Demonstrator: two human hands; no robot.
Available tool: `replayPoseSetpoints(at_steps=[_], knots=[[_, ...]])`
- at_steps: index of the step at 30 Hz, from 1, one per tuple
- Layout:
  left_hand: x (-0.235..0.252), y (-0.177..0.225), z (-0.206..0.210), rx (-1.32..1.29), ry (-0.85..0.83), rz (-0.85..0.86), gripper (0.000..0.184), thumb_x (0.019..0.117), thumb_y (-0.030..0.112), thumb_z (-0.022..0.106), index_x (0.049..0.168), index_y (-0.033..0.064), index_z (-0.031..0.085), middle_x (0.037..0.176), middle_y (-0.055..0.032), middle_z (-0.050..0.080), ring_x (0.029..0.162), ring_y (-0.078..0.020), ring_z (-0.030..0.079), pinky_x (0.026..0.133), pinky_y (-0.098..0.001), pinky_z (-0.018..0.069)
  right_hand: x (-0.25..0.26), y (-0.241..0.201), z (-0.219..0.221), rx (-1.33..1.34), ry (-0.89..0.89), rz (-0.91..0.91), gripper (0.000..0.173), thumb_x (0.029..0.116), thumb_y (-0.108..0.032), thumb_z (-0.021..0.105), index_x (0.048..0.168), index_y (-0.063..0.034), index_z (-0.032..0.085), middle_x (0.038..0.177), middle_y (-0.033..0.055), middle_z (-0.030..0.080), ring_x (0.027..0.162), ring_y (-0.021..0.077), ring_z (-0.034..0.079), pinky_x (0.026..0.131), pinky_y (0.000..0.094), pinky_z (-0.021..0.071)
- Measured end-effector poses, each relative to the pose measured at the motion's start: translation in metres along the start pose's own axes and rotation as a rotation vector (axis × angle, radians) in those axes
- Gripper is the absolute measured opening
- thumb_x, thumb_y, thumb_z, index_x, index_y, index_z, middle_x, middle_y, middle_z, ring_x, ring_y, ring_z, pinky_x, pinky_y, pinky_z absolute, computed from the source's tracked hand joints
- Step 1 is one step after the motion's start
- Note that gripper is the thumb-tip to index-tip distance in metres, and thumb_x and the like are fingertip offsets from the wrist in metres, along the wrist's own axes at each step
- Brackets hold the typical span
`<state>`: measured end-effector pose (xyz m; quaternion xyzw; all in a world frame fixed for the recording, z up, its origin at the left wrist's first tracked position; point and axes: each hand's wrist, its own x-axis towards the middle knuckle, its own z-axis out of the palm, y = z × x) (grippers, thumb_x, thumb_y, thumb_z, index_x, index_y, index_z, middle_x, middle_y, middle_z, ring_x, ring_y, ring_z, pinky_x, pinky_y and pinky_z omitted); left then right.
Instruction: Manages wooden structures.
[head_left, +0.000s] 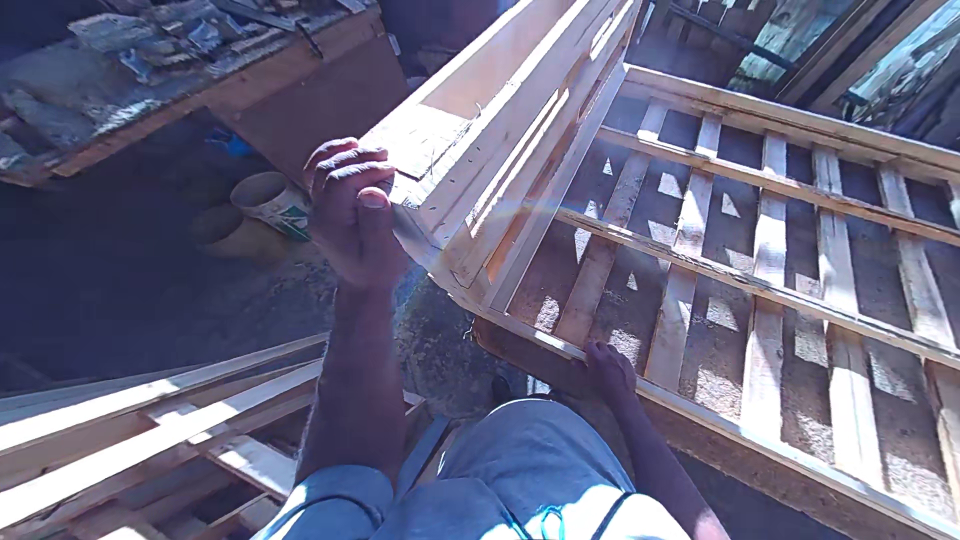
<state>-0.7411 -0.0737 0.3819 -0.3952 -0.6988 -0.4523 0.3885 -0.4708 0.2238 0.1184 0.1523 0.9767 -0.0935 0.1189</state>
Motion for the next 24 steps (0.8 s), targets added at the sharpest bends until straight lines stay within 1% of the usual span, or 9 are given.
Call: replayPoseSetpoints(at_steps=[5,9,12,15,24], knots=[[0.0017,0.0007,-0.0011,0.001,-0.002,0.03,0.049,0.1094,0.041,0.038,0.109,0.0021,0.069,0.124,-0.0119,0.068,0.135,-0.0299,0.052,0.119,-0.0496,0.0362,0.0008,-0.0021,-0.003,-0.006,-0.027,0.009,0.054,0.0959,-0.062,0.057,0.115,-0.0125,0.069,0.11,0.0107,0.072,0.106,0.0311,0.07,0.083,0.0498,0.0581],[0.0015,-0.0007,-0.0009,-0.003,-0.003,0.048,0.05,0.1094,0.041,0.037,0.11,0.0017,0.069,0.124,-0.0127,0.068,0.135,-0.0303,0.052,0.118,-0.0498,0.036,-0.0003,-0.0012,-0.0016,0.001,-0.011,0.0,0.053,0.0966,-0.06,0.057,0.113,-0.0121,0.069,0.109,0.0107,0.072,0.106,0.031,0.07,0.082,0.0498,0.0582],[0.0019,-0.0004,-0.0012,0.001,-0.01,0.052,0.051,0.1097,0.041,0.037,0.11,0.0014,0.069,0.124,-0.0126,0.068,0.134,-0.0299,0.052,0.118,-0.0492,0.0365,0.0003,-0.0004,0.0001,0.0,-0.003,0.004,0.052,0.0957,-0.061,0.058,0.114,-0.013,0.069,0.109,0.01,0.073,0.106,0.0302,0.07,0.081,0.0492,0.0585],[0.002,-0.0019,-0.0018,0.012,-0.008,0.064,0.05,0.1096,0.04,0.036,0.11,0.0013,0.069,0.123,-0.0133,0.068,0.133,-0.031,0.053,0.117,-0.0497,0.0375,0.0007,-0.0013,-0.0025,0.027,-0.028,0.011,0.052,0.0953,-0.061,0.058,0.115,-0.0132,0.069,0.11,0.0099,0.072,0.107,0.0308,0.069,0.083,0.0506,0.0578],[-0.0009,-0.0053,-0.0018,0.014,-0.008,0.056,0.048,0.1096,0.039,0.038,0.112,0.0018,0.069,0.125,-0.0132,0.068,0.135,-0.0319,0.052,0.118,-0.0503,0.0363,0.0017,-0.0022,-0.0037,0.012,-0.055,0.027,0.053,0.095,-0.061,0.058,0.114,-0.013,0.068,0.11,0.0095,0.072,0.108,0.0298,0.069,0.083,0.0498,0.0577]])
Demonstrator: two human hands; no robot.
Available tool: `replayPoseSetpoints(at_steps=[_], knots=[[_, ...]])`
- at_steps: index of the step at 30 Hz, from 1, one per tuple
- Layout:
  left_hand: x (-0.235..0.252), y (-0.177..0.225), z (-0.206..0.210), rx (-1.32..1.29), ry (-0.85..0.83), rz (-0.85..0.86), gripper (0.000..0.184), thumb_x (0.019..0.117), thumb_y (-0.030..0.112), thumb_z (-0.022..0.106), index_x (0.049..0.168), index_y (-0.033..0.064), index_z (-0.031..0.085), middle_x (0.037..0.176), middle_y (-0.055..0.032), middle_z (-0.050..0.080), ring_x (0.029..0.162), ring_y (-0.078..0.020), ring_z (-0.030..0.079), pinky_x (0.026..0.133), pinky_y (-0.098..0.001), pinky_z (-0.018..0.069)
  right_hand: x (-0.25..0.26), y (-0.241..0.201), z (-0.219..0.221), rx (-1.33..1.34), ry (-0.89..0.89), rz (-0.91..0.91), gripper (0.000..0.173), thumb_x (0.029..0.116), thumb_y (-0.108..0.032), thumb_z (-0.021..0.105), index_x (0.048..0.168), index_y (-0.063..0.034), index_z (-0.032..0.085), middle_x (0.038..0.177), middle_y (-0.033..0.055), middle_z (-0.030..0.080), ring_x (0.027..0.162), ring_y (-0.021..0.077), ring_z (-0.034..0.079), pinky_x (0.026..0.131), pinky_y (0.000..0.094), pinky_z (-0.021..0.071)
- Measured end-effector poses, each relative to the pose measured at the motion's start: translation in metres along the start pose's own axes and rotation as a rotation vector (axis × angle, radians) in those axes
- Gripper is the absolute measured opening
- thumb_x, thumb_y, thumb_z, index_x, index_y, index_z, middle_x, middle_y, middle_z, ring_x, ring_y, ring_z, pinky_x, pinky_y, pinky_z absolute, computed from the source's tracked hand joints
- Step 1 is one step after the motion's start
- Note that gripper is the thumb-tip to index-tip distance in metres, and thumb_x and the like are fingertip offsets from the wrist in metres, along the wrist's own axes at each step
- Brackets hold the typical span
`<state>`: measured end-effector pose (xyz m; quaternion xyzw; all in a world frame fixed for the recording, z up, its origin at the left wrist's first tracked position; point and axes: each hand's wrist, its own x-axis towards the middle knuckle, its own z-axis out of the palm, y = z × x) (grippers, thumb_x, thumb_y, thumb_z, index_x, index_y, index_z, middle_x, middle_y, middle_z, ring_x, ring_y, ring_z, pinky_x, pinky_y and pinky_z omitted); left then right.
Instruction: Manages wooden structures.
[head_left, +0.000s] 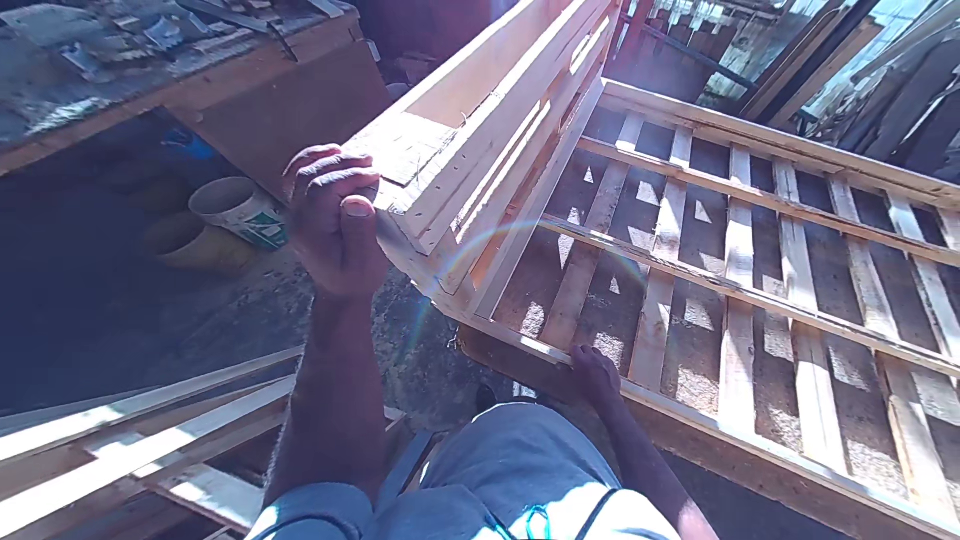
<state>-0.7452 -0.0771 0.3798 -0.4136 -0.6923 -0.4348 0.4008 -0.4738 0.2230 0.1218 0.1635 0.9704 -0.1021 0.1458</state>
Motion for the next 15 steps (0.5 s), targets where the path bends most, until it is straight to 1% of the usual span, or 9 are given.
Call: replayPoseSetpoints(at_steps=[4,7,12,15], knots=[[0.0007,0.0009,-0.0004,0.0,-0.003,-0.011,0.049,0.1097,0.04,0.038,0.113,0.002,0.069,0.126,-0.013,0.068,0.135,-0.0314,0.052,0.118,-0.0506,0.0363,-0.0002,0.0001,-0.0003,-0.004,-0.008,0.0,0.053,0.0956,-0.061,0.057,0.115,-0.0133,0.068,0.111,0.0093,0.072,0.109,0.0292,0.069,0.083,0.0497,0.0576],[0.0009,0.0004,0.0004,-0.004,0.004,-0.016,0.05,0.1098,0.04,0.038,0.112,0.0016,0.069,0.126,-0.0134,0.068,0.136,-0.0318,0.052,0.119,-0.0509,0.0362,0.0002,0.0004,0.0,-0.006,-0.001,-0.004,0.054,0.0956,-0.062,0.057,0.114,-0.0132,0.068,0.109,0.0098,0.072,0.107,0.0299,0.069,0.082,0.0495,0.0578],[0.0006,0.0004,0.0008,-0.012,0.01,-0.015,0.048,0.1094,0.039,0.039,0.111,0.0022,0.07,0.125,-0.013,0.068,0.135,-0.0317,0.052,0.118,-0.0503,0.0365,0.0004,0.0007,0.0004,-0.008,-0.017,-0.002,0.054,0.0957,-0.062,0.056,0.116,-0.0138,0.068,0.11,0.0092,0.072,0.108,0.0291,0.068,0.084,0.0489,0.0575],[0.0007,0.0003,0.0017,-0.012,0.024,-0.006,0.047,0.1091,0.039,0.04,0.11,0.003,0.07,0.124,-0.012,0.068,0.135,-0.0313,0.053,0.118,-0.0506,0.0363,0.0007,0.0005,0.0014,-0.014,-0.003,-0.003,0.053,0.0953,-0.062,0.056,0.115,-0.0144,0.069,0.108,0.0084,0.072,0.106,0.0288,0.069,0.082,0.0485,0.058]])
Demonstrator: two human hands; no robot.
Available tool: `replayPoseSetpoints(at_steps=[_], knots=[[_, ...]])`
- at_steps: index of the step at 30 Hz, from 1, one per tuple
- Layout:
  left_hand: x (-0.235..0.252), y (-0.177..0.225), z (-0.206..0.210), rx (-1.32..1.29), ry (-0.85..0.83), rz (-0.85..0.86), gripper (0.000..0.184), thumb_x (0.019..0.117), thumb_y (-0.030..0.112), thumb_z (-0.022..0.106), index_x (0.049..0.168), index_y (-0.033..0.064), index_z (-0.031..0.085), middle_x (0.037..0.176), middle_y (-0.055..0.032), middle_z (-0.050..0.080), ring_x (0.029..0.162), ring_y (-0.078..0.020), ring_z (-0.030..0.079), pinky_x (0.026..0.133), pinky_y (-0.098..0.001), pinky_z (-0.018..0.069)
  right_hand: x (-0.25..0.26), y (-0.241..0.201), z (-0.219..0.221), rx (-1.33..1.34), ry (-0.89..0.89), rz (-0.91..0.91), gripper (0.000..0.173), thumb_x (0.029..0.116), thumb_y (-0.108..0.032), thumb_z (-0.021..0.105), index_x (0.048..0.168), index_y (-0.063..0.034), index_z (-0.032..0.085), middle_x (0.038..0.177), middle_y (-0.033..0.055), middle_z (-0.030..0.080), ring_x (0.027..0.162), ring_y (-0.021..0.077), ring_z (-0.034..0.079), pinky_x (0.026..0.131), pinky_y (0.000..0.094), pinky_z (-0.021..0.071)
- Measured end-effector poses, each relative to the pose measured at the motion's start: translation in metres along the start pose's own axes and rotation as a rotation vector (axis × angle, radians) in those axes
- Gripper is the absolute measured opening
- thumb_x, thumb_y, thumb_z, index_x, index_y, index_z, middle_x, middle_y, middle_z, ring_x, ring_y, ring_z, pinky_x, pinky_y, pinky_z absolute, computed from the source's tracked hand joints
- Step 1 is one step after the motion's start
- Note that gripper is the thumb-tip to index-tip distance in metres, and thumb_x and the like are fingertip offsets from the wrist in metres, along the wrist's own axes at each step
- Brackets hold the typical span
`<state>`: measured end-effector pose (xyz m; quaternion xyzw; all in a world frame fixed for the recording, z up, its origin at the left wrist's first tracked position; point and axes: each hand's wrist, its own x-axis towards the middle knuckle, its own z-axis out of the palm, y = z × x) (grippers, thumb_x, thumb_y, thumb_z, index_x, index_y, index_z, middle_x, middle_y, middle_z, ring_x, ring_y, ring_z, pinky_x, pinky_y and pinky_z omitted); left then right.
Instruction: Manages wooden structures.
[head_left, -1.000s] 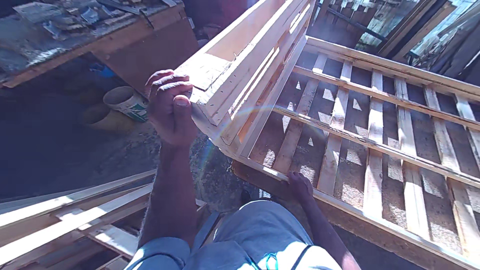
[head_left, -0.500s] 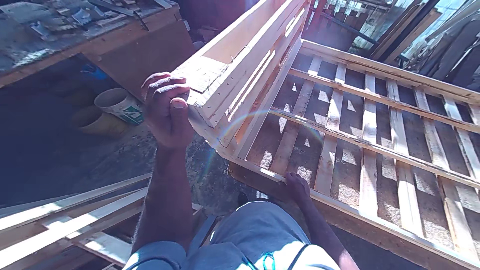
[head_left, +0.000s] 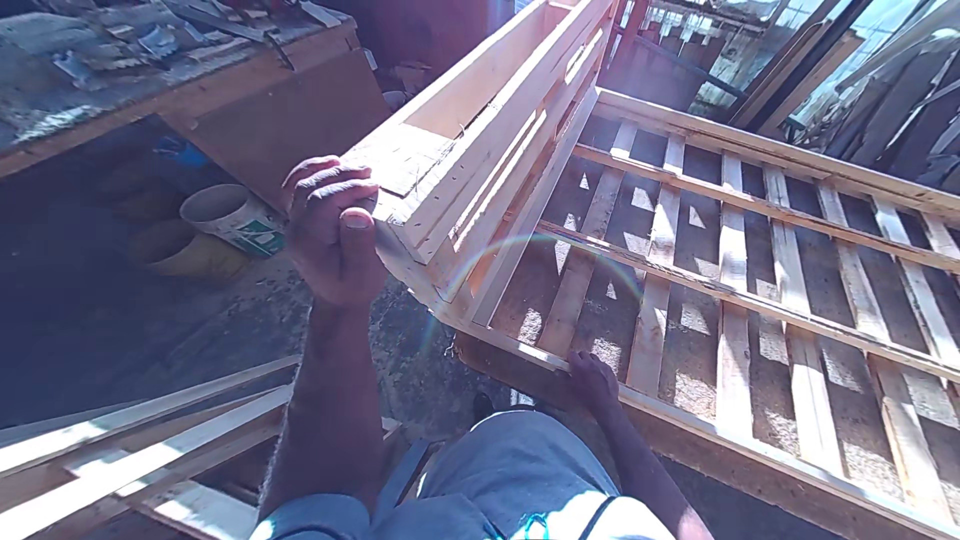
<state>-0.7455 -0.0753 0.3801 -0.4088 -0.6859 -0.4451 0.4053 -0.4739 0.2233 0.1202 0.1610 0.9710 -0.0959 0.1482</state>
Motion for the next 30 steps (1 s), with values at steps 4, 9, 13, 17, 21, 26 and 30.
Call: replayPoseSetpoints(at_steps=[4,9,13,17,21,26,30], knots=[[-0.0003,-0.0015,-0.0004,0.001,-0.005,0.004,0.046,0.1094,0.037,0.039,0.111,0.0027,0.07,0.125,-0.0127,0.068,0.136,-0.0324,0.051,0.118,-0.0513,0.0366,-0.0002,-0.0007,-0.0007,0.007,0.013,0.0,0.052,0.0948,-0.062,0.057,0.113,-0.0146,0.069,0.108,0.0081,0.072,0.106,0.0287,0.069,0.081,0.0481,0.0582],[-0.0022,-0.0017,-0.0015,0.009,0.001,0.012,0.046,0.1093,0.038,0.04,0.11,0.0026,0.07,0.124,-0.0124,0.068,0.135,-0.0323,0.052,0.118,-0.0515,0.0368,-0.0022,-0.0011,0.0008,0.016,0.042,-0.018,0.051,0.0949,-0.061,0.057,0.111,-0.0152,0.07,0.106,0.0073,0.072,0.105,0.0282,0.069,0.081,0.0482,0.0584],[0.001,-0.0018,0.001,0.001,-0.007,0.034,0.048,0.1095,0.039,0.038,0.11,0.0031,0.069,0.125,-0.0118,0.067,0.136,-0.0317,0.05,0.119,-0.0509,0.0348,-0.0016,0.0001,-0.0014,0.015,0.043,-0.011,0.049,0.0955,-0.06,0.058,0.113,-0.0152,0.069,0.107,0.0082,0.072,0.105,0.0291,0.069,0.081,0.0493,0.0581],[0.0012,-0.0012,-0.0028,0.004,-0.01,0.023,0.046,0.1105,0.034,0.037,0.113,0.0035,0.071,0.124,-0.0137,0.069,0.135,-0.0302,0.052,0.119,-0.0507,0.0345,-0.0054,-0.0028,-0.0008,0.021,0.059,-0.038,0.049,0.0959,-0.057,0.06,0.116,-0.0134,0.07,0.109,0.0123,0.073,0.103,0.0346,0.07,0.078,0.055,0.0574],[-0.0053,-0.0018,-0.0007,-0.05,0.016,-0.074,0.044,0.1098,0.03,0.04,0.112,0.0002,0.073,0.111,-0.0138,0.071,0.113,-0.0206,0.064,0.102,-0.0432,0.0487,-0.0042,-0.0021,0.001,0.007,0.079,-0.039,0.05,0.0952,-0.056,0.059,0.117,-0.012,0.069,0.11,0.0147,0.072,0.104,0.0375,0.07,0.078,0.057,0.0566],[-0.0056,0.0011,0.0003,-0.029,0.044,-0.078,0.043,0.1102,0.03,0.042,0.098,0.0009,0.072,0.09,-0.0065,0.07,0.089,-0.0101,0.065,0.081,-0.0334,0.053,-0.0033,-0.0008,0.0042,0.005,0.114,-0.054,0.051,0.0951,-0.056,0.058,0.115,-0.0107,0.069,0.108,0.0154,0.072,0.1,0.0378,0.071,0.076,0.0563,0.0568],[-0.0059,0.0002,0.0023,-0.045,0.055,-0.071,0.041,0.1098,0.028,0.044,0.096,0.0015,0.071,0.089,-0.0043,0.069,0.09,-0.0085,0.065,0.082,-0.0327,0.0529,-0.0035,0.0003,0.0044,0.01,0.128,-0.071,0.05,0.0954,-0.055,0.059,0.113,-0.0091,0.069,0.106,0.0161,0.072,0.1,0.0379,0.071,0.075,0.0554,0.0567]])
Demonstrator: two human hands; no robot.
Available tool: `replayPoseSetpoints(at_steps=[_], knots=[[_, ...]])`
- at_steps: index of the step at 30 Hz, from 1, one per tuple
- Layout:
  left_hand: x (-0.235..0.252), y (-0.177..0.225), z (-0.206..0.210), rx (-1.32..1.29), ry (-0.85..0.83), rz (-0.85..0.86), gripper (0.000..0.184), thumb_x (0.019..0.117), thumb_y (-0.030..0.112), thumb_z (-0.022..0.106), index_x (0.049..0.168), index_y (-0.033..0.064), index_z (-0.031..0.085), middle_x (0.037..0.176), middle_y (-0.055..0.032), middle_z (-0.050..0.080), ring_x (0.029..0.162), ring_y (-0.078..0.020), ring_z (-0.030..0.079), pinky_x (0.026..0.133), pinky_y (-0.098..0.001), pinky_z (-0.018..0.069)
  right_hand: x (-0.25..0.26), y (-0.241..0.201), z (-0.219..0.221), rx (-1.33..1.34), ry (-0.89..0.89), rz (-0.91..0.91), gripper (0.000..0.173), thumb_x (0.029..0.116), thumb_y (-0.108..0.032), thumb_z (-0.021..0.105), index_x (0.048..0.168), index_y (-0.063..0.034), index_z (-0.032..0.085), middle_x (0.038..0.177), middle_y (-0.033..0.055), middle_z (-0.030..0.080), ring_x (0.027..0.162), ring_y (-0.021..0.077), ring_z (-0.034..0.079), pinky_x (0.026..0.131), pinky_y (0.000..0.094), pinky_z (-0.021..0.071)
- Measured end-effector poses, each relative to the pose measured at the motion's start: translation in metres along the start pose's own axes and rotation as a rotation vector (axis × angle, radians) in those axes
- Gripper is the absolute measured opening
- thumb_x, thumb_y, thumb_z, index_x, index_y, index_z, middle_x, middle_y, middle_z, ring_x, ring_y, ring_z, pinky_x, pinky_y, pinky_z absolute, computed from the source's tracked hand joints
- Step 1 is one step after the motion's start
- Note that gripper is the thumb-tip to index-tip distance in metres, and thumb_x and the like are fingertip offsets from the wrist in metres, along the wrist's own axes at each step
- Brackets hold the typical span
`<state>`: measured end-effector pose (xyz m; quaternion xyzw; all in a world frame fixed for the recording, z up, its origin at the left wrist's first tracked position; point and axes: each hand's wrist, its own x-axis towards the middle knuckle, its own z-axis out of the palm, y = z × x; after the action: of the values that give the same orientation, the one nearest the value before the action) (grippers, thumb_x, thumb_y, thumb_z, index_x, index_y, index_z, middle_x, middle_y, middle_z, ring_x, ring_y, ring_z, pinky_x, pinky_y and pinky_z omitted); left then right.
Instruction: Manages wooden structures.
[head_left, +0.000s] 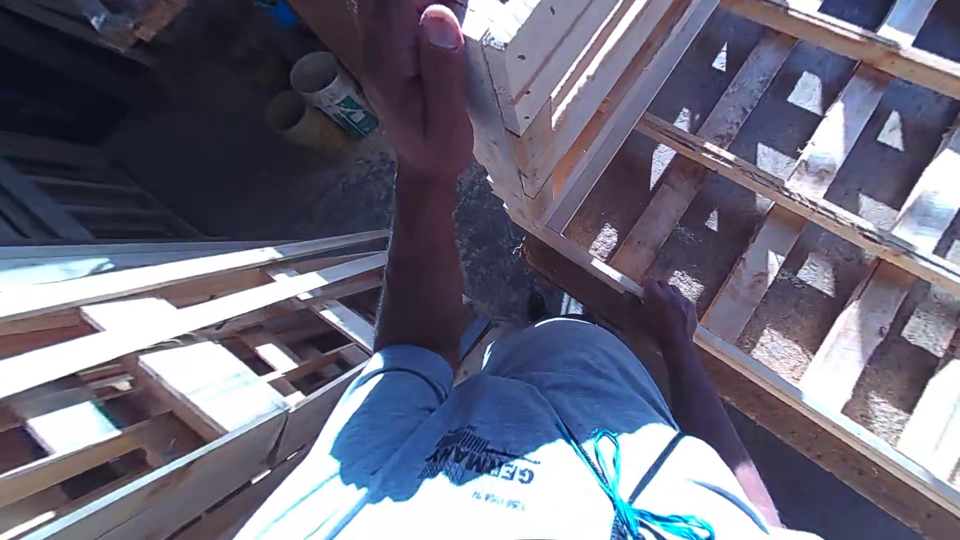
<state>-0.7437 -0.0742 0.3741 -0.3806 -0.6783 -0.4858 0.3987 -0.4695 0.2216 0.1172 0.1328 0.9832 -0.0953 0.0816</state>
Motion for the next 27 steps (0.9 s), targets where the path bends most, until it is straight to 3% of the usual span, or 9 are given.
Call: replayPoseSetpoints(at_steps=[14,23,27], knots=[[0.0012,-0.0002,-0.0001,-0.016,-0.001,-0.003,0.037,0.109,0.023,0.044,0.09,0.0026,0.068,0.082,-0.0008,0.066,0.08,-0.0052,0.063,0.072,-0.0291,0.0521,0.0017,0.0009,0.0028,-0.004,-0.015,0.009,0.055,0.0946,-0.059,0.059,0.109,-0.0064,0.069,0.103,0.017,0.072,0.099,0.0386,0.07,0.075,0.0555,0.0561],[0.0021,0.0015,-0.0001,0.008,0.003,-0.004,0.037,0.1095,0.024,0.043,0.091,0.0032,0.068,0.083,0.0008,0.067,0.081,-0.0031,0.063,0.074,-0.0277,0.0517,0.0011,0.0012,0.002,0.003,-0.005,0.008,0.054,0.0945,-0.057,0.061,0.112,-0.0073,0.069,0.104,0.0164,0.072,0.099,0.0382,0.071,0.074,0.0552,0.0564],[0.0026,0.0021,0.0001,0.015,-0.008,0.004,0.039,0.1098,0.024,0.042,0.095,0.0007,0.069,0.087,-0.0031,0.068,0.086,-0.0055,0.064,0.077,-0.0289,0.0521,0.0015,0.0012,0.0017,-0.004,-0.024,0.023,0.053,0.0945,-0.058,0.061,0.112,-0.0087,0.069,0.107,0.0152,0.072,0.102,0.0369,0.07,0.076,0.0551,0.0566]])
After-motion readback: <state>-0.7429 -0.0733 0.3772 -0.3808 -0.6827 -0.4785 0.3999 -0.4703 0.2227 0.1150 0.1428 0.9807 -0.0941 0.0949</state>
